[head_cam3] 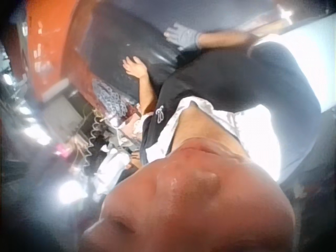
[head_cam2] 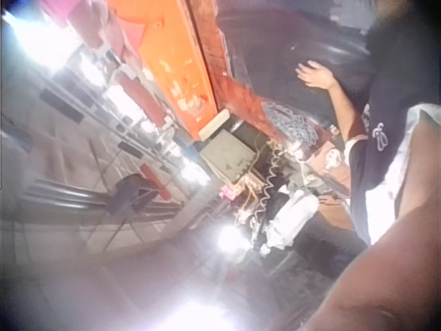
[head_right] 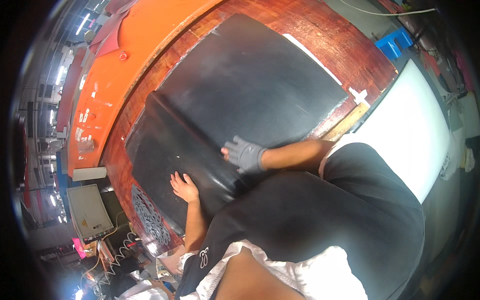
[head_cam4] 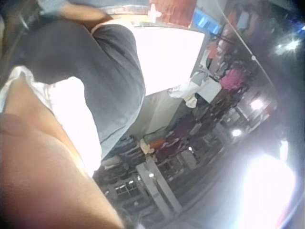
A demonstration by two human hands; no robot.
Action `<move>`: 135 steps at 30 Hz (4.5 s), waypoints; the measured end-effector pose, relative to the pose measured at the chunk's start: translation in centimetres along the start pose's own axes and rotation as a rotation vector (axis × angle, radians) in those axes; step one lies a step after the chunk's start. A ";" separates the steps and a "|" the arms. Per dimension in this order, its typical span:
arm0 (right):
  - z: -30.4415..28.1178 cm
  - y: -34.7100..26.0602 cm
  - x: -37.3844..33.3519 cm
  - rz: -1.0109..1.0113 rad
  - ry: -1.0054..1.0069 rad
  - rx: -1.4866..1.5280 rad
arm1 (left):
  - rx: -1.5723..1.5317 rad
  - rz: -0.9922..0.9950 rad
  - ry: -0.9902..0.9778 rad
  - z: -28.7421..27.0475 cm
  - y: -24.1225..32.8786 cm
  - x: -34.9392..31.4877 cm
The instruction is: The person removes a protective film from a large black sheet on a workbench, then folds and stacks the sheet with others. They handle multiple sheets, aligning and placing them in a pile before moving to a storage area.
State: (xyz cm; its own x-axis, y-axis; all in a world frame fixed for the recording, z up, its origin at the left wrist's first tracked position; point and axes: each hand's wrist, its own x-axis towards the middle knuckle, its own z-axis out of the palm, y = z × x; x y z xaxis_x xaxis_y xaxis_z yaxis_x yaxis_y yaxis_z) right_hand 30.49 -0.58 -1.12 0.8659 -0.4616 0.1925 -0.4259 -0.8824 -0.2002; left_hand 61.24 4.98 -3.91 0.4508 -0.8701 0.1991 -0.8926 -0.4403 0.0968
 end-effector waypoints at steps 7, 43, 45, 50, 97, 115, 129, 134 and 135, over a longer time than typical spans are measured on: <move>-1.4 2.0 -1.8 0.025 0.156 -0.020 | -0.030 0.041 0.025 0.3 -0.7 0.1; -17.9 13.7 -8.6 0.746 0.122 0.273 | -0.012 0.072 0.101 0.1 -0.4 0.2; -16.7 9.8 -5.6 0.644 0.149 0.308 | -0.007 0.070 0.099 0.2 -0.3 0.1; -12.1 2.6 -2.5 0.431 -0.007 0.463 | -0.002 0.106 0.140 0.2 -0.5 0.1; -6.4 6.8 -13.6 0.790 0.371 0.679 | -0.033 0.059 0.162 0.5 -0.7 0.1; -4.8 4.8 -13.5 0.749 0.636 0.613 | -0.045 0.077 0.176 0.7 -0.9 0.2; -5.1 5.3 -13.6 0.774 0.506 0.638 | -0.048 0.066 0.167 0.6 -0.9 0.2; -4.7 5.2 -13.3 0.770 0.647 0.627 | -0.045 0.069 0.172 0.6 -0.9 0.1; -4.6 5.3 -13.3 0.727 0.654 0.557 | -0.047 0.075 0.178 0.6 -0.9 0.1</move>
State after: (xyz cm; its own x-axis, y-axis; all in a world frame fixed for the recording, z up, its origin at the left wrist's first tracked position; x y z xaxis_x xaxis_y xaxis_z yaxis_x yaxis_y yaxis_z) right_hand 15.48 0.44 -0.35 0.0861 -0.9533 0.2895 -0.4555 -0.2961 -0.8395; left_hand 62.10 5.14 -4.55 0.3787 -0.8454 0.3767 -0.9248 -0.3610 0.1197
